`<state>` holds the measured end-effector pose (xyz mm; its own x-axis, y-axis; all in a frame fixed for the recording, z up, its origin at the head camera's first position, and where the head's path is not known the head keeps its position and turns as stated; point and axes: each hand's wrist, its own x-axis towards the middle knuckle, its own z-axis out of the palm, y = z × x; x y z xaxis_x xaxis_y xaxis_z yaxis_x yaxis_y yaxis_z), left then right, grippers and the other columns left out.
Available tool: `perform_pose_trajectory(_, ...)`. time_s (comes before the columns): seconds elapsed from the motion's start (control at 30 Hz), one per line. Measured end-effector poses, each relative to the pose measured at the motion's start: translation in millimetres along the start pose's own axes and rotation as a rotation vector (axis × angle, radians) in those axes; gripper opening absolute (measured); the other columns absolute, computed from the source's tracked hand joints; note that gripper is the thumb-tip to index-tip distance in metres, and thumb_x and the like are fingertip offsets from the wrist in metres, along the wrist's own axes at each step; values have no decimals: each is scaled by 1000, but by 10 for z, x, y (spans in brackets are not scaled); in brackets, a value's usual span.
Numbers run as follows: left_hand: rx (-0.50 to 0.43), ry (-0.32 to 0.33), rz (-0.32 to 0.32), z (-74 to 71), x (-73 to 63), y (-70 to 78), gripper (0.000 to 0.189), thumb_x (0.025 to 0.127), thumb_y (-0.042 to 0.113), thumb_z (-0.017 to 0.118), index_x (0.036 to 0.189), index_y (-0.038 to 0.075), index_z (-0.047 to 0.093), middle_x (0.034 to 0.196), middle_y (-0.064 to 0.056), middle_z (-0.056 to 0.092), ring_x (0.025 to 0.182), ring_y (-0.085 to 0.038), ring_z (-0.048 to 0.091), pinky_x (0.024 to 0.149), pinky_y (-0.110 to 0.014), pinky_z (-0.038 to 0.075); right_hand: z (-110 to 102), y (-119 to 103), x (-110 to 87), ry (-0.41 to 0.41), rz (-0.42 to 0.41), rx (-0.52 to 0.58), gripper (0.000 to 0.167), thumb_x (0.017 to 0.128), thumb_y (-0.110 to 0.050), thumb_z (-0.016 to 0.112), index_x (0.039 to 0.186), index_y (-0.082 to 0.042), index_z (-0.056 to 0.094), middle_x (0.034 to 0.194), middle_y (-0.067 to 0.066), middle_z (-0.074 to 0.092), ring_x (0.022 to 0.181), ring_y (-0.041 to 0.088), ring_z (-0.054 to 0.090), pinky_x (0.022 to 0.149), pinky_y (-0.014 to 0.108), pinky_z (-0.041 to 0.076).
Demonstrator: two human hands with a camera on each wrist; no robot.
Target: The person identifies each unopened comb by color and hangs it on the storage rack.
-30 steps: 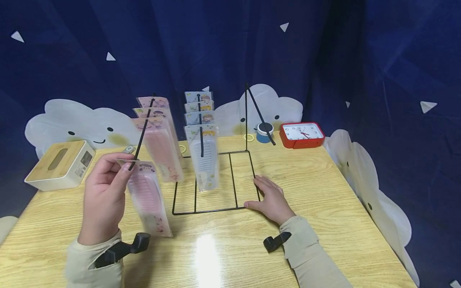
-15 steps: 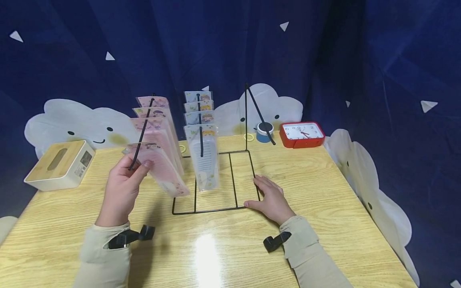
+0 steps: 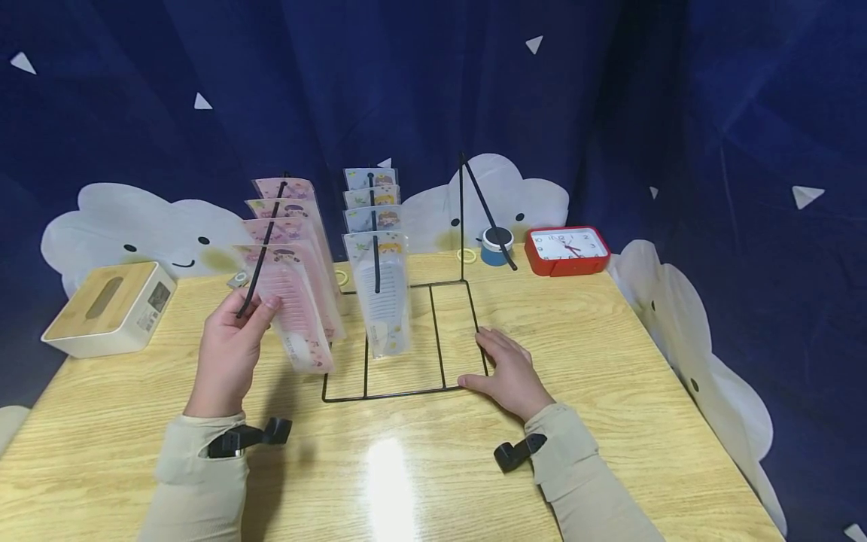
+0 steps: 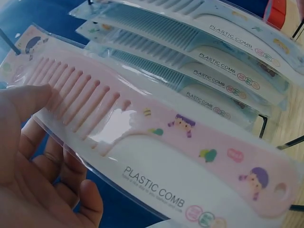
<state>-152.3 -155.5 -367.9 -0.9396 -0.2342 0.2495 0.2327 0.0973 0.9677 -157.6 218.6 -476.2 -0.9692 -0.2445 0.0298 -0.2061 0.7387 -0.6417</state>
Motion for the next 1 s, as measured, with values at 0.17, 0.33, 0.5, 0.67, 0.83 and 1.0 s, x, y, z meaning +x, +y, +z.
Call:
perform_pose_trajectory(0.17,-8,6,-22,31,-12,-1,15,97,10,66,100,-4,62,83,7,64,79,-10,55,70,-22,45,-14,8,-35,-4,12,0,94,81,-47,82,152,-2,41,159,14,36,149,36,25,115,63,19)
perform_pose_trajectory(0.33,34,2,-25,37,-6,-20,17,97,14,67,98,-3,62,80,7,61,77,-11,51,67,-22,40,-6,1,-37,-2,8,4,92,82,-47,81,152,-2,41,159,15,36,149,36,25,115,63,20)
perform_pose_trajectory(0.5,58,-25,-52,-13,16,-110,21,99,19,65,101,-2,62,84,9,63,82,-11,54,73,-23,42,23,-7,21,9,-11,8,90,82,-43,81,151,-1,42,158,16,38,148,36,26,115,62,19)
perform_pose_trajectory(0.67,113,-19,-108,-150,13,-291,21,100,19,65,100,-1,59,85,11,60,86,-10,51,76,-22,41,147,-23,113,2,-32,31,85,85,-44,79,150,-2,45,158,14,39,148,35,28,116,59,19)
perform_pose_trajectory(0.83,196,-31,-128,-203,-71,-487,25,100,22,64,104,-3,62,88,7,60,88,-12,51,75,-25,40,216,9,92,23,-10,61,77,87,-42,77,148,-5,49,157,12,41,147,34,30,116,60,20)
perform_pose_trajectory(1.0,327,-74,-104,-263,-170,-688,23,101,24,63,107,2,66,100,-3,67,93,-10,55,77,-25,42,183,62,42,65,32,162,69,92,-39,73,149,-9,48,155,12,43,145,35,35,115,58,26)
